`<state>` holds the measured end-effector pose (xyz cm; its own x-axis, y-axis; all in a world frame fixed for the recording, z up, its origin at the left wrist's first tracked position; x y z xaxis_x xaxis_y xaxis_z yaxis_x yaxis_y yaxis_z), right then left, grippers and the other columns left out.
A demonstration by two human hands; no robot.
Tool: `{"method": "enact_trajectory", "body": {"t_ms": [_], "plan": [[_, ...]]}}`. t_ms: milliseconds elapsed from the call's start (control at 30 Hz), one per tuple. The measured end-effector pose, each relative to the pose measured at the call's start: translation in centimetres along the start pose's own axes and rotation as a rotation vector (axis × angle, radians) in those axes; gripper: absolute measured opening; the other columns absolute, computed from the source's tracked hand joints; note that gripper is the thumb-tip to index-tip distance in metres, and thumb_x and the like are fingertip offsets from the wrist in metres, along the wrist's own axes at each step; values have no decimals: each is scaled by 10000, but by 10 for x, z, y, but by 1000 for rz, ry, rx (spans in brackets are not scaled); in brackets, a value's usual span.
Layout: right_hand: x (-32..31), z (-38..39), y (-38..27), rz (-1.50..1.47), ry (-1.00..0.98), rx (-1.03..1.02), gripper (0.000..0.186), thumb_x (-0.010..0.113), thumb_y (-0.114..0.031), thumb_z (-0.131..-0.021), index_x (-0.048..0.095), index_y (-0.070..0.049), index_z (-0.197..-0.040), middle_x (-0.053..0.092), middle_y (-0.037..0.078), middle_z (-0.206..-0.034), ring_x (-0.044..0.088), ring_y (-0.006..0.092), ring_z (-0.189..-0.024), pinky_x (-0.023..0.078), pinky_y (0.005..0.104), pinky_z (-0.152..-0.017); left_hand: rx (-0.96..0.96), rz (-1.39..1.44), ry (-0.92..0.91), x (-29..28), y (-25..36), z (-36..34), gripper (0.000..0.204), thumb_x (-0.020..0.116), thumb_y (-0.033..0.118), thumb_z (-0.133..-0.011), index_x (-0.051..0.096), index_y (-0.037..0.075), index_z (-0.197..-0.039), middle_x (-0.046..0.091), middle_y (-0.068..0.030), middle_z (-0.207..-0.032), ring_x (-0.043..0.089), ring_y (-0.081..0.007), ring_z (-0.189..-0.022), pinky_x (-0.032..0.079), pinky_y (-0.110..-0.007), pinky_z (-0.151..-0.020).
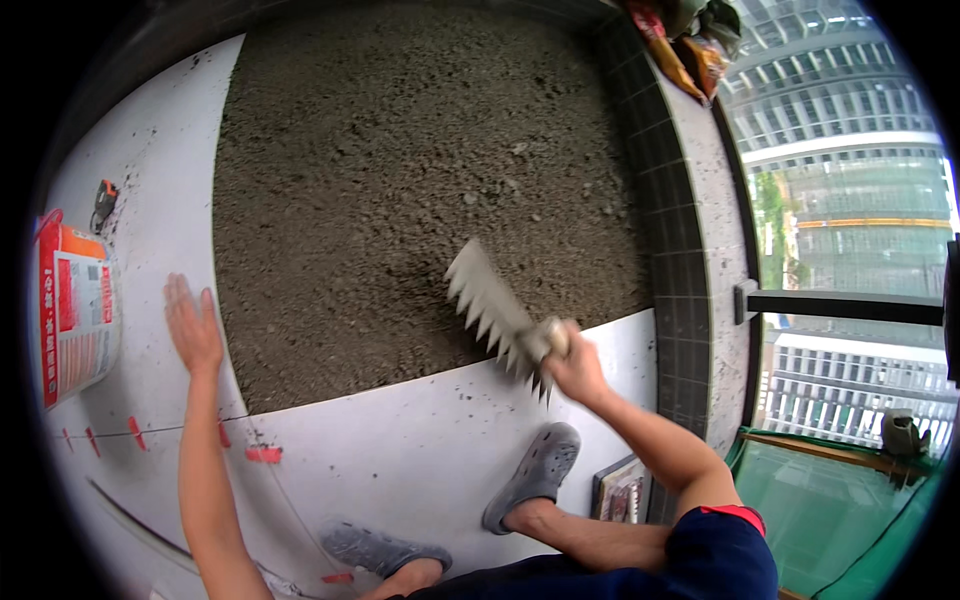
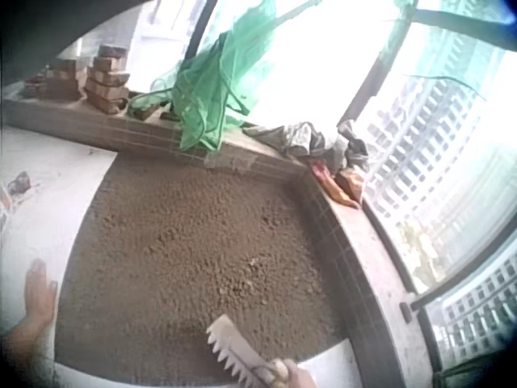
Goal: The person uses a notched trowel to spread and level wet mortar onto a floor surface between laid tiles, occasionally scooping more mortar from a bucket.
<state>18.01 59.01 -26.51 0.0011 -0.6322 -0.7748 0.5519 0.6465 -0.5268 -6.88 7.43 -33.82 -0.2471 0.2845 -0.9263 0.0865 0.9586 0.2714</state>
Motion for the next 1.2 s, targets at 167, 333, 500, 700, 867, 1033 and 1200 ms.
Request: {"method": "enact_trajectory", "body": {"t_ms": [167,333,500,700,867,1033,1200], "plan": [[-119,-130,99,195,510,238,356,639,-219,-742,601,12,-1011,670,235,-925,664,376,-872,507,436,-753,72,-44,106,-12,9,2,662,468,496,-945,495,-62,-1299,490,-265,-1349,434,-406,-1276,319,-471,-1085],[-149,-214,132,45,491,356,277,642,-197,-748,611,41,-885,625,109,-716,611,202,-592,474,366,-519,72,-5,145,0,29,-2,639,489,484,-938,510,-53,-1284,515,-269,-1317,455,-413,-1253,337,-481,-1070],[-52,-245,-44,285,185,-59,401,654,-270,-721,635,-11,-1027,672,229,-976,629,402,-958,484,440,-854,44,-78,154,-10,0,-1,637,503,482,-930,519,-55,-1273,523,-273,-1303,459,-419,-1244,336,-484,-1067],[46,-144,-128,355,-298,-346,239,648,-178,-768,586,-62,-967,672,185,-857,642,388,-843,510,465,-737,11,1,-13,26,8,-4,676,441,443,-976,376,-104,-1368,361,-281,-1442,327,-404,-1357,252,-473,-1129],[95,-37,-127,432,-454,-680,220,661,-190,-769,550,-103,-938,665,144,-777,654,367,-720,538,464,-654,-38,-62,24,12,-7,0,638,530,370,-931,364,-17,-1410,356,-213,-1467,310,-388,-1367,243,-462,-1137],[112,24,-101,535,-569,-724,254,676,-188,-742,505,-107,-912,642,114,-740,651,328,-681,515,439,-567,-35,-77,46,11,-10,2,598,528,368,-932,407,-14,-1376,394,-214,-1435,341,-390,-1343,269,-469,-1118],[54,6,-43,94,-229,-434,231,638,-128,-796,553,-56,-998,606,81,-729,618,197,-600,485,381,-526,-41,-23,45,9,0,1,604,520,366,-934,400,-27,-1376,380,-220,-1445,325,-389,-1355,259,-471,-1124]]}}
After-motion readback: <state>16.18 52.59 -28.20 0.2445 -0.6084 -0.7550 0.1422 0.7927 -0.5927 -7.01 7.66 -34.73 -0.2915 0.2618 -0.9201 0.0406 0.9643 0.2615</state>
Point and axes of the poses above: each hand's wrist, its own z-axis away from the middle knuckle, its own x-axis out of the palm, y = z × x, the point moved 6 cm from there along -z, towards the middle knuckle
